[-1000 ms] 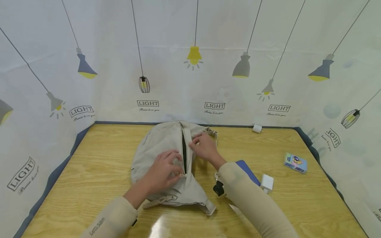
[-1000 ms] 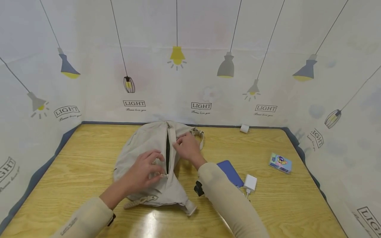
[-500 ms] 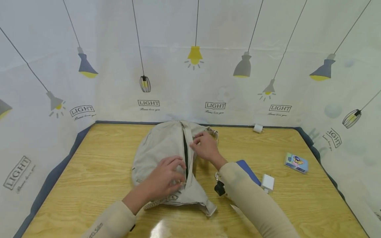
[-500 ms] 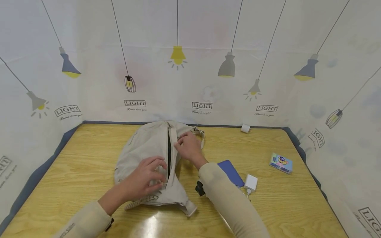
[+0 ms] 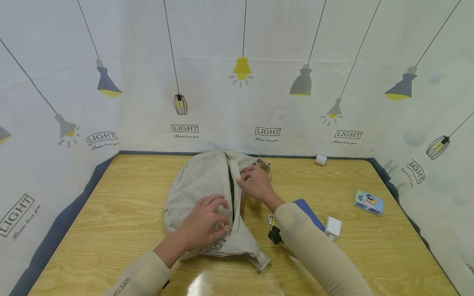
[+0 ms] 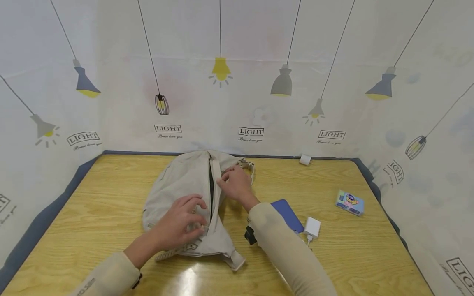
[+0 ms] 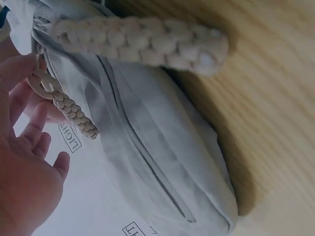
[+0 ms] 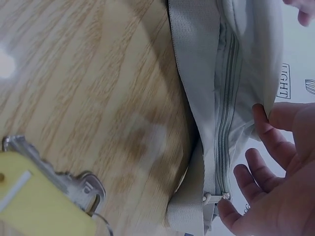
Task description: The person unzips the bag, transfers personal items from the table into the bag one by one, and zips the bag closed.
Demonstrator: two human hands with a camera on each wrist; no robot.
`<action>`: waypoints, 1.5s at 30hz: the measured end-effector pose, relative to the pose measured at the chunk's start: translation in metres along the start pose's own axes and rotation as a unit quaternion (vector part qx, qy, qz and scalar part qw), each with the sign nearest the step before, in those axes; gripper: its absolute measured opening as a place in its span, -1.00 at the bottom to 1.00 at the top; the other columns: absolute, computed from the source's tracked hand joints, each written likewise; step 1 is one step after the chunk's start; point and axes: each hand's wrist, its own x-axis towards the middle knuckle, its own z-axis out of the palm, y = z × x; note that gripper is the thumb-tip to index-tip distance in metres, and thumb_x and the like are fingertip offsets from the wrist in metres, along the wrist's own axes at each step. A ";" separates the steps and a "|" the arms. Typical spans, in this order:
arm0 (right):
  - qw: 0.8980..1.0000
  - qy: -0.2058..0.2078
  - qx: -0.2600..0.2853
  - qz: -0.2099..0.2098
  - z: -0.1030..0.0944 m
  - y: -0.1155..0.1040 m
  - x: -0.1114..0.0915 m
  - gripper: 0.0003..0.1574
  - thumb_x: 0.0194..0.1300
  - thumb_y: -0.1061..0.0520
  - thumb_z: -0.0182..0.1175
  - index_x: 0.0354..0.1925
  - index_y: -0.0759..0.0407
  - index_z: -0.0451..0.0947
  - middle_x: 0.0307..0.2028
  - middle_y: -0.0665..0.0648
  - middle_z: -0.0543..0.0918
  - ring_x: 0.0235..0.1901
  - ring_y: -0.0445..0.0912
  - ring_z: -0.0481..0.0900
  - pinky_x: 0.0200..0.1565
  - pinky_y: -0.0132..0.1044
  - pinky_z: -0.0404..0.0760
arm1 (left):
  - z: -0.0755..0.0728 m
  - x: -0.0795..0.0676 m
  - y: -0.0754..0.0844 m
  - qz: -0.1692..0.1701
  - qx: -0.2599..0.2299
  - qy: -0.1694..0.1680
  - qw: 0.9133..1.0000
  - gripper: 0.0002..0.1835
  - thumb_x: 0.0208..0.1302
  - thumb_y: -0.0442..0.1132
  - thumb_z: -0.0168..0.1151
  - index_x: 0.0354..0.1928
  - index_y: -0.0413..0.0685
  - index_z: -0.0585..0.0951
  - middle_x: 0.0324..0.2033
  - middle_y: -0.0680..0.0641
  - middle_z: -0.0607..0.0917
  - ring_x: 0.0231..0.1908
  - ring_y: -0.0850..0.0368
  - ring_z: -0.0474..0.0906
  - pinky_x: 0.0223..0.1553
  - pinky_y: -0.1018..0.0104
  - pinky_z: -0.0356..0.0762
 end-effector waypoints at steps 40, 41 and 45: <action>0.996 -0.023 -0.083 0.025 0.016 0.002 -0.012 -0.73 0.28 -0.07 0.22 -0.47 -0.02 0.71 -0.09 0.04 0.64 0.09 -0.01 0.48 0.15 0.21 0.30 | 0.019 0.109 -0.042 -0.346 0.254 -0.099 0.898 -0.78 0.21 -0.05 0.24 -0.33 -0.05 0.70 0.07 -0.17 0.51 0.32 -0.12 0.16 0.32 -0.20 0.06; 0.995 -0.022 -0.090 0.032 0.016 0.001 -0.013 -0.73 0.29 -0.08 0.22 -0.47 -0.02 0.71 -0.06 0.06 0.64 0.11 0.02 0.48 0.17 0.21 0.28 | 0.018 0.108 -0.043 -0.347 0.254 -0.090 0.898 -0.78 0.20 -0.06 0.24 -0.35 -0.05 0.70 0.03 -0.17 0.53 0.28 -0.12 0.20 0.30 -0.20 0.10; 0.986 -0.029 -0.143 0.084 0.017 -0.002 -0.014 -0.58 0.33 -0.21 0.13 -0.39 0.05 0.67 0.21 0.20 0.49 0.26 0.17 0.35 0.25 0.26 0.19 | 0.007 0.103 -0.044 -0.356 0.205 -0.026 0.911 -0.76 0.18 -0.14 0.20 -0.54 -0.12 0.64 -0.03 -0.17 0.59 0.21 -0.14 0.30 0.25 -0.17 0.19</action>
